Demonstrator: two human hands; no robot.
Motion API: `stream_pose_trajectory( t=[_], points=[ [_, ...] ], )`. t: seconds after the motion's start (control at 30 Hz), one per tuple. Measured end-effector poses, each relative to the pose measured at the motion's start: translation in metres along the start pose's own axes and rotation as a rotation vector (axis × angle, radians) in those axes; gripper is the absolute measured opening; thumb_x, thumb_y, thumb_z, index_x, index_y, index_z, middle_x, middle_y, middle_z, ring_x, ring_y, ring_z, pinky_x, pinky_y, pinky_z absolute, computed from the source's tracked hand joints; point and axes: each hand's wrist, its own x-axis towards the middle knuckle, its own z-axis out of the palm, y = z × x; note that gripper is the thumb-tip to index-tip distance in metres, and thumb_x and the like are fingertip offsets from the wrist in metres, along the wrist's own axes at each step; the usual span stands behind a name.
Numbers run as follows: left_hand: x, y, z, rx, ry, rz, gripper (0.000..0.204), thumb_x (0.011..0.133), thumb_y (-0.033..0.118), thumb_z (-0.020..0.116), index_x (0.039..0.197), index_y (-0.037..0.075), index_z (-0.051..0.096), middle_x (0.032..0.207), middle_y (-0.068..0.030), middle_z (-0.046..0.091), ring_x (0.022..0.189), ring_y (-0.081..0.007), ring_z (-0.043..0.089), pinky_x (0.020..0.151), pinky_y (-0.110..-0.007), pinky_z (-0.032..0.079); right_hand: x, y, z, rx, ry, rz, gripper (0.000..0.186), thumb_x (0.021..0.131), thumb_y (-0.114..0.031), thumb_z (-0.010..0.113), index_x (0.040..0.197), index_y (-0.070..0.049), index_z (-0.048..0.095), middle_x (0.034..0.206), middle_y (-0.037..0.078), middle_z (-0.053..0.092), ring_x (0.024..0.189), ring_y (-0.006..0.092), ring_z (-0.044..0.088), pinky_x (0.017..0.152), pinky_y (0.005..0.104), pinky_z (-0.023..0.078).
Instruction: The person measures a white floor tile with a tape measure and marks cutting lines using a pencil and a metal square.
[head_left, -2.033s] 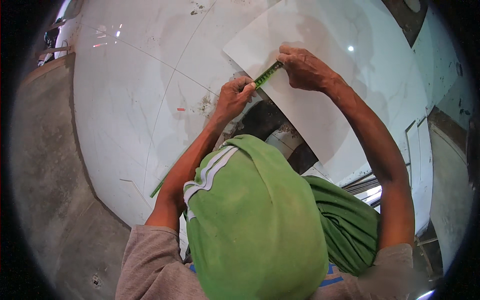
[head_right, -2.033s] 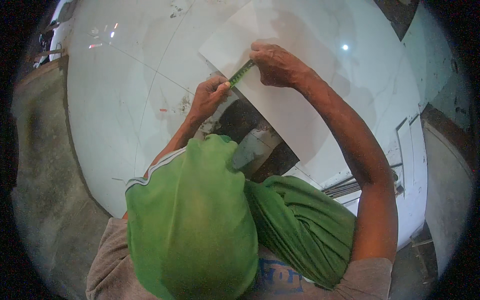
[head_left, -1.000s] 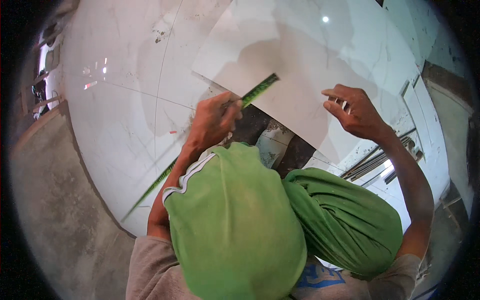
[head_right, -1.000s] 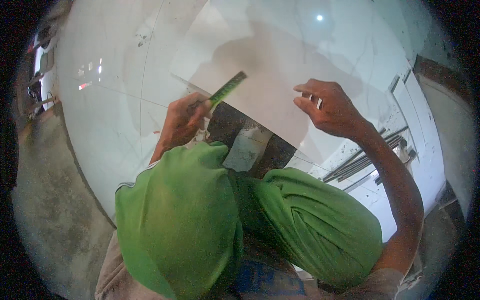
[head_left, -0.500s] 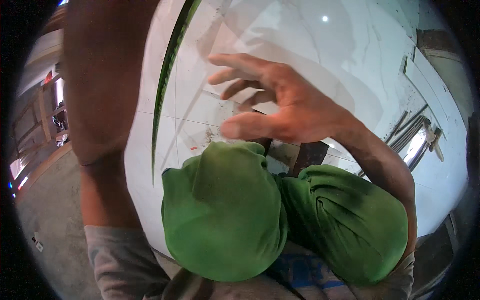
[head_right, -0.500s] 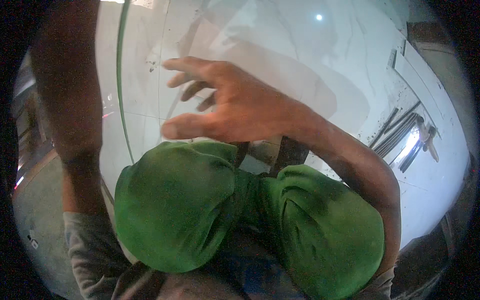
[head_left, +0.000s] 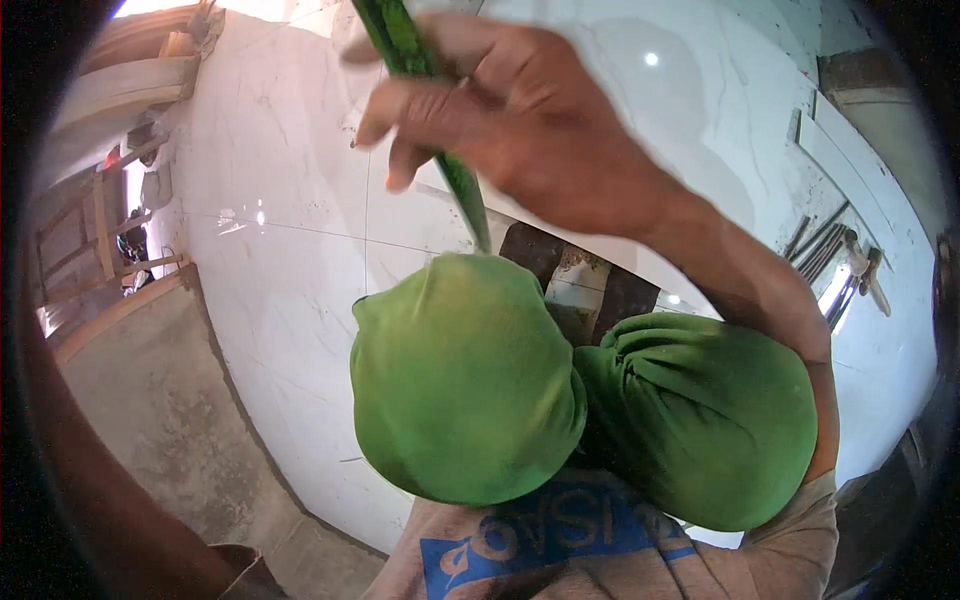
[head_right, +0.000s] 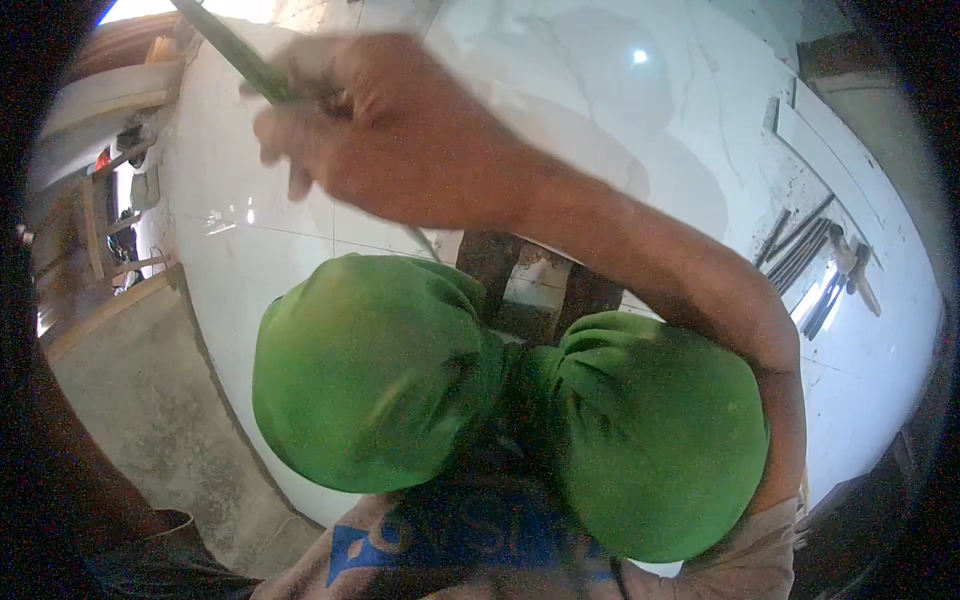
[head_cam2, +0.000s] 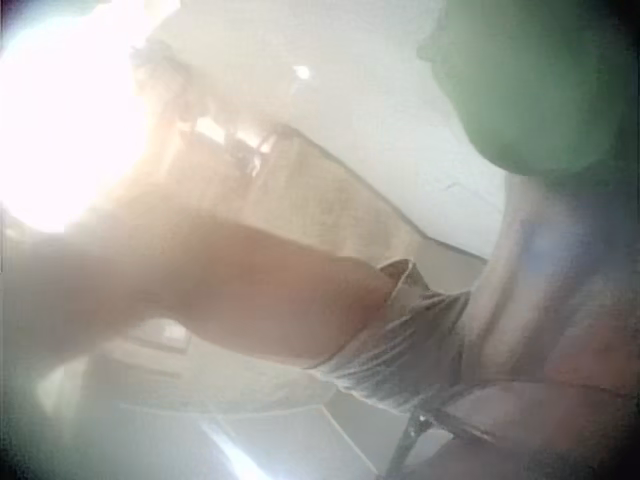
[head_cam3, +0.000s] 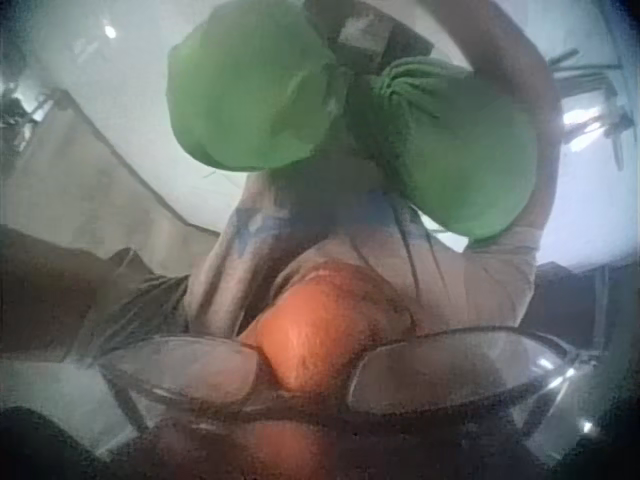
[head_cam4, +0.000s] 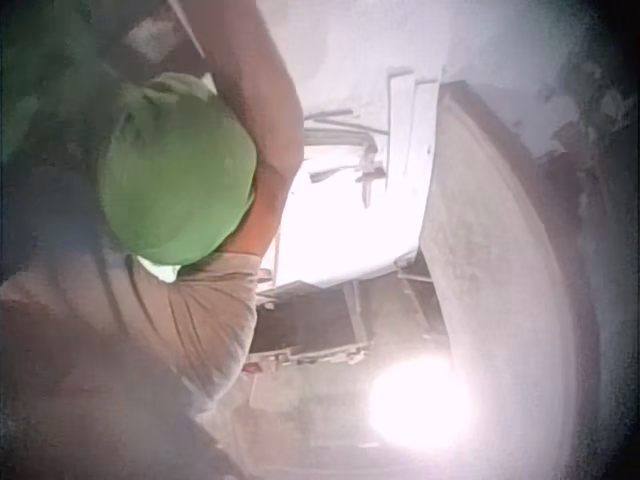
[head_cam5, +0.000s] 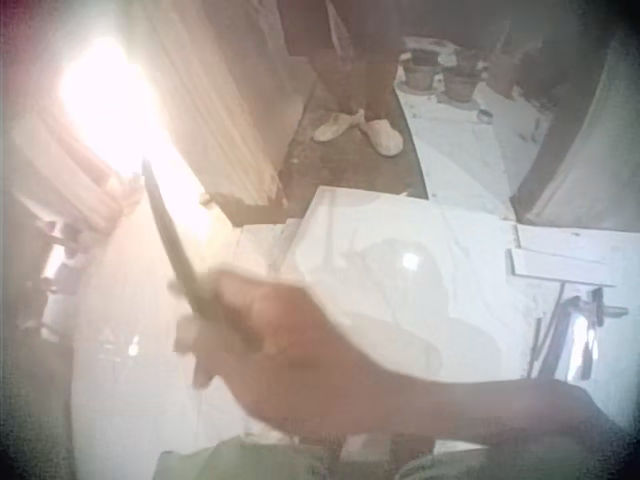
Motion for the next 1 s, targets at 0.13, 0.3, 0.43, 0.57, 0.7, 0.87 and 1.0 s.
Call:
stream_pose_trajectory(
  t=[0.13,0.3,0.43,0.57,0.7,0.87,1.0],
  points=[
    [-0.005,-0.039,-0.032,-0.050,0.153,-0.048,0.024,0.110,0.024,0.063,0.120,0.004,0.073,0.096,0.0009,0.070,0.082,-0.0092,0.063,0.075,-0.028,0.051,-0.002,-0.031,-0.034,-0.145,0.156,-0.139,0.029,0.102,-0.027,0.070,0.105,0.003,0.072,0.087,0.011,0.074,0.073,0.0162,0.071,0.065,0.0333,0.059],
    [0.048,-0.051,-0.083,-0.121,0.337,0.025,0.025,0.110,0.025,0.063,0.122,0.004,0.073,0.098,0.0013,0.070,0.086,-0.0090,0.062,0.079,-0.028,0.051,-0.008,-0.077,-0.090,-0.335,0.124,-0.097,0.031,0.102,-0.029,0.070,0.104,0.001,0.072,0.083,0.009,0.072,0.069,0.0144,0.069,0.061,0.0311,0.058],
    [0.173,-0.039,-0.109,-0.245,0.389,0.189,0.026,0.110,0.025,0.064,0.123,0.005,0.073,0.100,0.0016,0.069,0.088,-0.0090,0.062,0.083,-0.028,0.051,-0.028,-0.132,-0.146,-0.559,0.025,0.115,0.032,0.103,-0.032,0.069,0.103,-0.001,0.073,0.080,0.008,0.071,0.065,0.0130,0.067,0.058,0.0294,0.057],
    [0.301,-0.026,-0.128,-0.281,0.360,0.265,0.028,0.110,0.026,0.064,0.125,0.005,0.073,0.102,0.0019,0.069,0.091,-0.0089,0.062,0.086,-0.028,0.052,-0.071,-0.109,-0.206,-0.629,0.003,0.444,0.033,0.103,-0.034,0.069,0.103,-0.002,0.073,0.077,0.007,0.070,0.062,0.0116,0.065,0.055,0.0276,0.056],
    [0.384,-0.089,-0.056,-0.342,0.186,0.131,0.029,0.110,0.026,0.064,0.127,0.005,0.073,0.103,0.0022,0.068,0.094,-0.0088,0.062,0.089,-0.028,0.052,-0.166,-0.074,-0.254,-0.525,0.098,0.801,0.013,0.102,-0.014,0.072,0.100,-0.002,0.074,0.076,0.005,0.072,0.065,0.0120,0.068,0.058,0.0275,0.057],
    [0.298,-0.168,0.127,-0.207,-0.207,-0.338,0.033,0.105,0.029,0.072,0.126,0.003,0.073,0.099,0.0012,0.068,0.089,-0.0099,0.063,0.083,-0.029,0.053,-0.251,-0.041,-0.258,-0.613,0.279,1.153,0.024,0.102,-0.020,0.067,0.090,0.000,0.075,0.073,0.007,0.074,0.066,0.0131,0.072,0.062,0.0284,0.059],
    [0.278,-0.190,0.170,-0.210,-0.565,-0.282,0.029,0.104,0.027,0.073,0.123,0.004,0.073,0.096,0.0005,0.069,0.086,-0.0106,0.065,0.078,-0.028,0.053,-0.329,-0.023,-0.268,-0.791,0.299,1.287,0.024,0.097,-0.026,0.076,0.091,-0.002,0.077,0.073,0.003,0.072,0.071,0.0098,0.068,0.065,0.0300,0.055]
  ],
)
